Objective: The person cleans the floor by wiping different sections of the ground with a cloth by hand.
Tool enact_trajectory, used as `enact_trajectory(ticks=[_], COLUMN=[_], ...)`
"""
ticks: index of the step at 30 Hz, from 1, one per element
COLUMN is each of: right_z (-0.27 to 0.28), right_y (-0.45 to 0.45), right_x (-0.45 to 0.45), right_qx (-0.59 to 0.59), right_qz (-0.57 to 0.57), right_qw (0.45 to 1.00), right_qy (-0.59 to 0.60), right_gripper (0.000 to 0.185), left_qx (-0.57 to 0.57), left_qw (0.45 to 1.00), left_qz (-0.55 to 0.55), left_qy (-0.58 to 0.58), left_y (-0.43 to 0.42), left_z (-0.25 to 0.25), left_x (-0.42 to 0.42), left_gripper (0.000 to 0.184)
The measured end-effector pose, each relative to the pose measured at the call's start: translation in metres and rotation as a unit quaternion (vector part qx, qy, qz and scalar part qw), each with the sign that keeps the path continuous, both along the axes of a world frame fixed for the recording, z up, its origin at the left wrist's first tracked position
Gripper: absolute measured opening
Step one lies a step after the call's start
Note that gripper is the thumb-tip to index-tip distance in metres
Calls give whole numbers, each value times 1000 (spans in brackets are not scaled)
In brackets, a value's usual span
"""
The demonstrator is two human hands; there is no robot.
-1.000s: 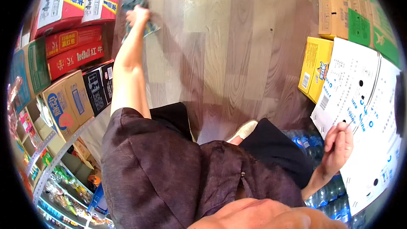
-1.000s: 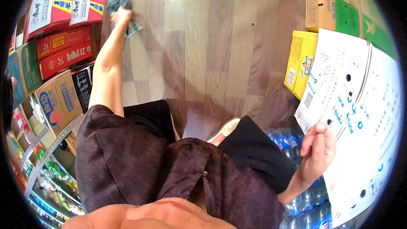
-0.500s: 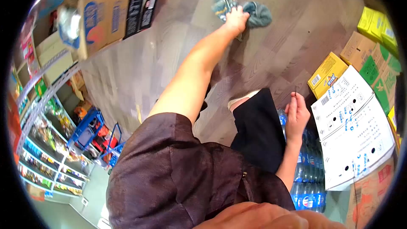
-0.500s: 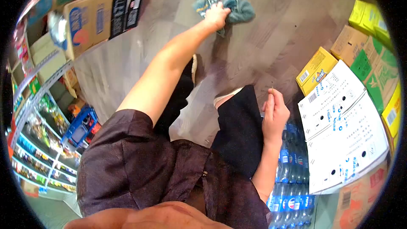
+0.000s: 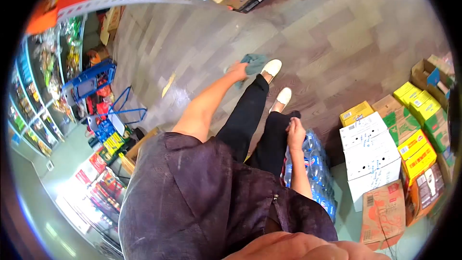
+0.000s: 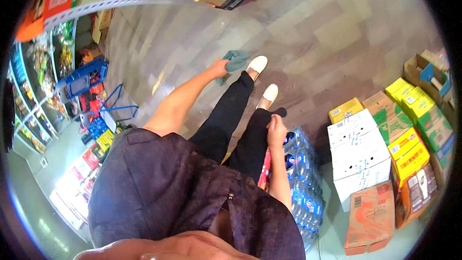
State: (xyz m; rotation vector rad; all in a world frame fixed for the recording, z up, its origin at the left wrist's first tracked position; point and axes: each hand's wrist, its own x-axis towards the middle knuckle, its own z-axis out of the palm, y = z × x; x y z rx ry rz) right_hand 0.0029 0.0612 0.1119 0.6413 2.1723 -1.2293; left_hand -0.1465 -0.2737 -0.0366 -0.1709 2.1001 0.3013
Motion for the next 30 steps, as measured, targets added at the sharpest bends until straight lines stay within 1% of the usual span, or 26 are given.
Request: enact_trajectory(ticks=[1, 2, 3, 5, 6, 8, 9, 11, 12, 14, 15, 16, 18, 19, 20, 22, 23, 24, 26, 27, 29, 30], right_z=[16, 29, 42, 62, 68, 70, 69, 66, 67, 64, 61, 58, 56, 55, 56, 56, 54, 54, 55, 56, 55, 61], right_y=[-9, -16, -25, -37, -43, -49, -51, -60, -68, -87, -99, -113, -144, -162, -176, -212, -224, -237, -262, -274, -295, -310], right_x=[1, 5, 8, 19, 27, 33, 33, 31, 32, 34, 36, 38, 40, 42, 46, 46, 49, 52, 54, 56, 54, 46], right_qx=[2, -25, -25, -18, -8, 38, 40, 29, 35, 54, 80, 88, 116, 147, 155, 177, 188, 195, 145, 152, 83, 89], right_qz=[39, 66, 96, 156, 187, 252, 263, 239, 247, 258, 272, 273, 307, 341, 345, 344, 347, 349, 252, 253, 192, 192], right_qw=[999, 997, 995, 987, 982, 963, 959, 969, 967, 963, 954, 953, 941, 926, 924, 922, 919, 916, 955, 954, 976, 976], right_qy=[10, -1, -7, -26, -12, 92, 93, 51, 49, 57, 101, 100, 81, 61, 55, -7, -20, -20, -59, -59, -54, -53], right_gripper=[19, 20, 21, 21, 20, 19, 19, 18, 18, 17, 18, 18, 19, 22, 22, 27, 31, 31, 28, 28, 28, 28], left_qx=[-13, -46, -81, -107, -104, -94, -90, -97, -90, -73, -65, -49, -24, 17, 58, 65, 67, 75, 127, 134, 141, 146], left_qw=[999, 997, 993, 987, 987, 987, 986, 982, 981, 981, 981, 983, 985, 986, 985, 983, 981, 980, 970, 969, 963, 962], left_qz=[27, 54, 81, 105, 114, 120, 131, 155, 163, 176, 180, 173, 169, 168, 165, 174, 181, 183, 204, 205, 225, 226], left_qy=[-12, -25, -37, -48, -45, -43, -43, -48, -50, -40, -44, -34, -25, -14, 0, 1, 1, 1, 45, 45, 39, 40], left_y=[-19, -32, -48, -86, -105, -137, -149, -171, -179, -197, -202, -211, -231, -241, -250, -268, -274, -287, -309, -319, -340, -350], left_z=[27, 60, 90, 113, 117, 122, 123, 125, 124, 120, 117, 112, 101, 99, 99, 111, 114, 112, 110, 112, 118, 122], left_x=[16, 27, 34, 66, 81, 105, 116, 131, 138, 148, 158, 162, 167, 176, 182, 188, 195, 204, 214, 217, 210, 200], left_gripper=[59, 58, 58, 56, 56, 57, 57, 57, 57, 57, 57, 56, 56, 56, 56, 56, 56, 56, 56, 56, 57, 57])
